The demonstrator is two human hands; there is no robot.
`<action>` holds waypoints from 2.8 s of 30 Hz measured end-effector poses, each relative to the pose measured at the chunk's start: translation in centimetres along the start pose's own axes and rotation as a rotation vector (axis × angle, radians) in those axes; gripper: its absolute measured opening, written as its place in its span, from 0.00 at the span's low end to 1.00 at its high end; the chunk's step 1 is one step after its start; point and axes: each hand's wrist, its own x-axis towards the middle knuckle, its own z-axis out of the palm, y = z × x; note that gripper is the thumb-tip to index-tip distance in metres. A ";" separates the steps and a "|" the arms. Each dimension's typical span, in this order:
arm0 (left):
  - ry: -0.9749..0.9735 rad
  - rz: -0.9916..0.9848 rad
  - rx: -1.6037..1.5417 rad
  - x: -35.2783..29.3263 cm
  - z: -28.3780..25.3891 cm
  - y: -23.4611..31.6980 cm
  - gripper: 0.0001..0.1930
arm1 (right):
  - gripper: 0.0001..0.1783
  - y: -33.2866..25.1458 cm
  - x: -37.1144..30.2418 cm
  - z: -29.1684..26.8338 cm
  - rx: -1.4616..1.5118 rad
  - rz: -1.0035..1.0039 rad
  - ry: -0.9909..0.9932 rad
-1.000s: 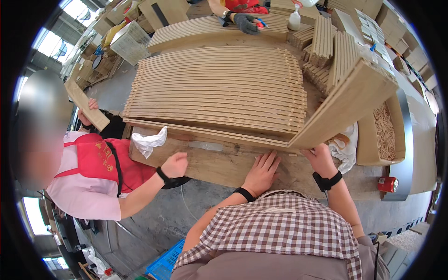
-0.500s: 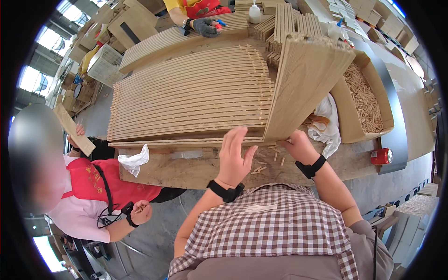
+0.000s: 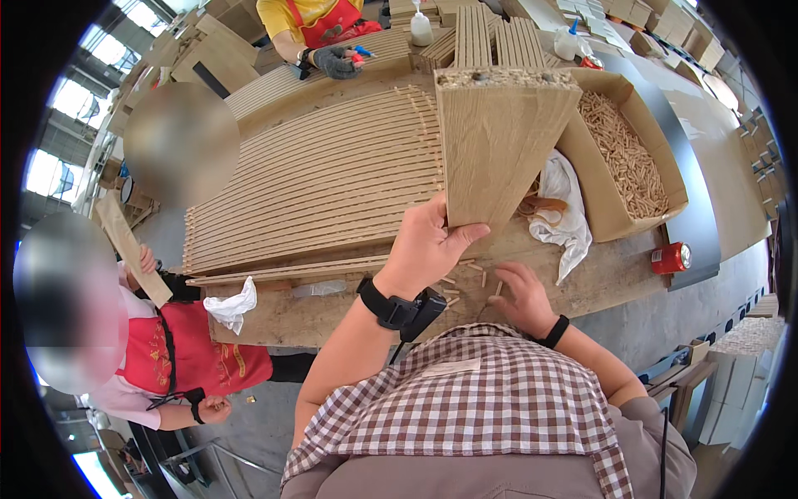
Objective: Assembling wooden boards and panels at a industrial workbench.
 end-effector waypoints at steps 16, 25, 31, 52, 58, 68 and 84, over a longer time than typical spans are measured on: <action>0.129 0.222 0.150 0.6 0.3 -1.1 0.15 | 0.34 -2.6 2.2 8.5 -0.137 -0.021 -0.175; 0.146 0.191 0.195 0.4 0.1 -1.5 0.17 | 0.36 0.3 1.6 11.8 -0.334 -0.077 -0.222; 0.148 0.232 0.177 0.2 0.0 -1.8 0.16 | 0.33 -1.9 2.6 10.5 -0.171 0.051 -0.348; 0.101 0.176 0.129 -0.2 0.0 -0.1 0.15 | 0.22 -1.0 1.4 3.6 -0.340 -0.270 -0.094; 0.065 0.050 0.108 0.3 0.4 -1.4 0.11 | 0.18 -0.6 1.9 4.1 -0.215 -0.187 -0.149; 0.119 0.070 0.124 0.9 -0.3 -1.2 0.13 | 0.05 2.1 0.4 2.1 -0.164 0.141 0.181; 0.166 0.010 0.069 1.3 0.1 -0.7 0.11 | 0.37 3.3 -0.3 -3.6 -0.376 -0.083 -0.260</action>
